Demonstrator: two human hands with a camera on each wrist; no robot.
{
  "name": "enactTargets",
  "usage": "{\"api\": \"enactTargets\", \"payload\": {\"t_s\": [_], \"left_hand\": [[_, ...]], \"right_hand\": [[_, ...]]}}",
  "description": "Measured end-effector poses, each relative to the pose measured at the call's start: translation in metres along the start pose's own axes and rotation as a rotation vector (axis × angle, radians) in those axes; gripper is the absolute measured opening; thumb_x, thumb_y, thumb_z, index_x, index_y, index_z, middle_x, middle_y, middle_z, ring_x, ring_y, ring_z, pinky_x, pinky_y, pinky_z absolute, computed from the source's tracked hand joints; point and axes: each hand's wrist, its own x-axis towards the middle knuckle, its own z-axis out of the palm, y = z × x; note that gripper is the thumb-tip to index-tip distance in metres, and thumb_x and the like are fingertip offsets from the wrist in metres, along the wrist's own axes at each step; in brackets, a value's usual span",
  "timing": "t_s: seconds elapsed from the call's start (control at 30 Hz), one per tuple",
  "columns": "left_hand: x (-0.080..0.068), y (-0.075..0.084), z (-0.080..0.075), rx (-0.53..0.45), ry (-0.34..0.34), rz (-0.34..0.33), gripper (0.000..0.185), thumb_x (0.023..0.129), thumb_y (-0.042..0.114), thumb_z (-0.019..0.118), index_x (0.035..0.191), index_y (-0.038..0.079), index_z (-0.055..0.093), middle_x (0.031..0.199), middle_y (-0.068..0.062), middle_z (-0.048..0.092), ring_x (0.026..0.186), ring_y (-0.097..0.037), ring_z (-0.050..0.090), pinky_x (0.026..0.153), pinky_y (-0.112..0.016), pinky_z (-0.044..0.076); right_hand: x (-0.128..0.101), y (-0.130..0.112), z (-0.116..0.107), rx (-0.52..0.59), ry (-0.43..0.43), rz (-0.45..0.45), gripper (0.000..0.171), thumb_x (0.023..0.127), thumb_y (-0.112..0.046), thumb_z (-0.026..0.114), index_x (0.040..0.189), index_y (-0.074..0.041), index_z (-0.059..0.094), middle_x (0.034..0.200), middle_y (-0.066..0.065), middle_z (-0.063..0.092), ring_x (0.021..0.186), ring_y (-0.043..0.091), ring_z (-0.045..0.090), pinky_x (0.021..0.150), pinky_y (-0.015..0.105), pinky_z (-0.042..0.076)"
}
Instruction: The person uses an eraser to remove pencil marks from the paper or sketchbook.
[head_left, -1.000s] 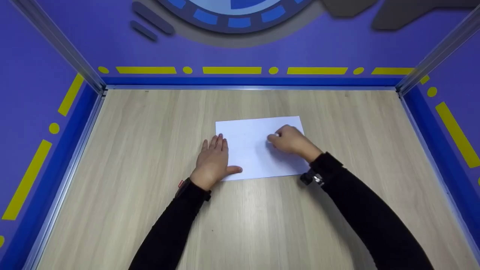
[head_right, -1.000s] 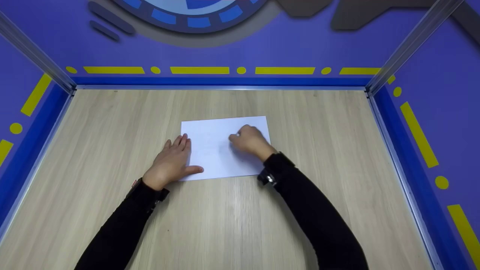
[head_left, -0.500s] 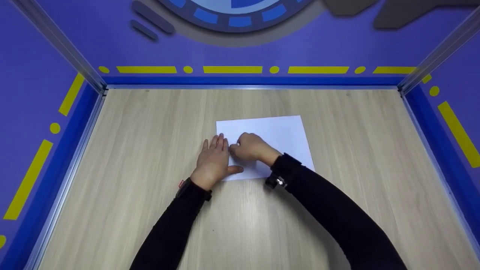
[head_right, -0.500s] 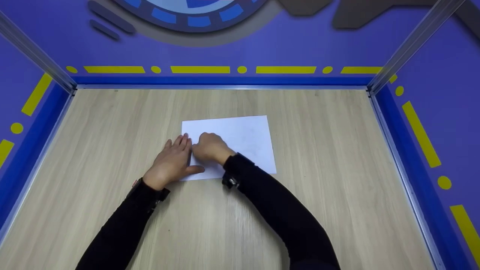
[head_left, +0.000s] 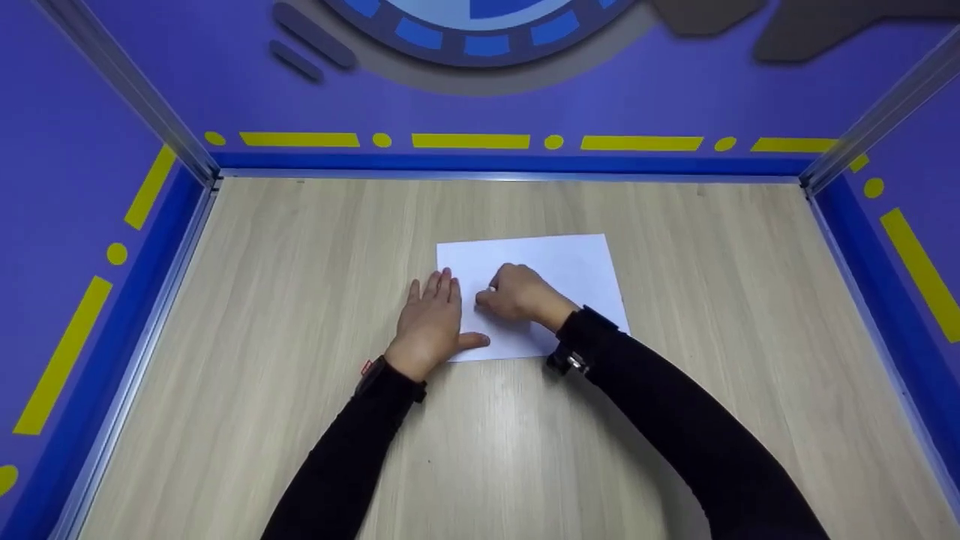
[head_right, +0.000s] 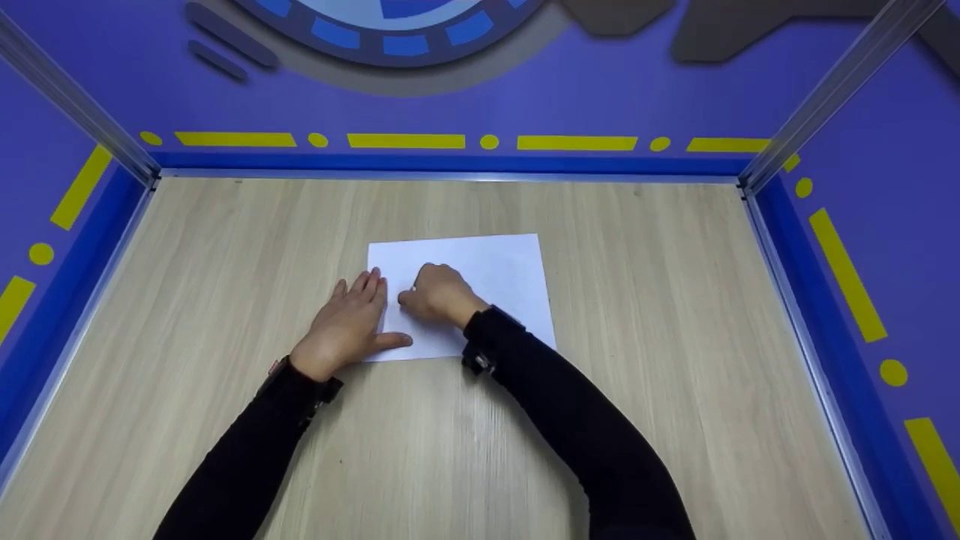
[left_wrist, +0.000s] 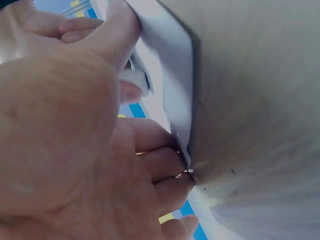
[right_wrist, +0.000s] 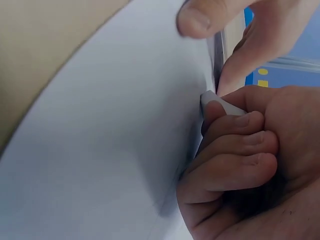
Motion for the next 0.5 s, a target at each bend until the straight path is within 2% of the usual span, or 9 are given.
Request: {"api": "enactTargets", "payload": {"t_s": [0.23,0.5], "left_hand": [[0.000,0.002,0.000,0.012,-0.003,-0.013,0.117,0.079,0.078,0.058,0.156,-0.003,0.022,0.165,-0.022,0.017,0.156,-0.034,0.015,0.125,-0.055,0.011],[0.001,0.001,0.000,0.030,-0.025,-0.023,0.117,0.080,0.079,0.055,0.157,-0.002,0.019,0.166,-0.021,0.014,0.156,-0.033,0.012,0.126,-0.054,0.011]], "right_hand": [[-0.010,0.024,-0.008,0.036,0.020,0.071,0.041,0.084,-0.041,0.065,0.052,-0.019,0.053,0.050,-0.008,0.038,0.049,0.013,0.038,0.046,0.028,0.030],[-0.026,0.061,-0.020,0.061,0.090,0.061,0.047,0.085,-0.039,0.062,0.047,-0.019,0.044,0.047,-0.008,0.033,0.045,0.012,0.032,0.043,0.028,0.025]]}}
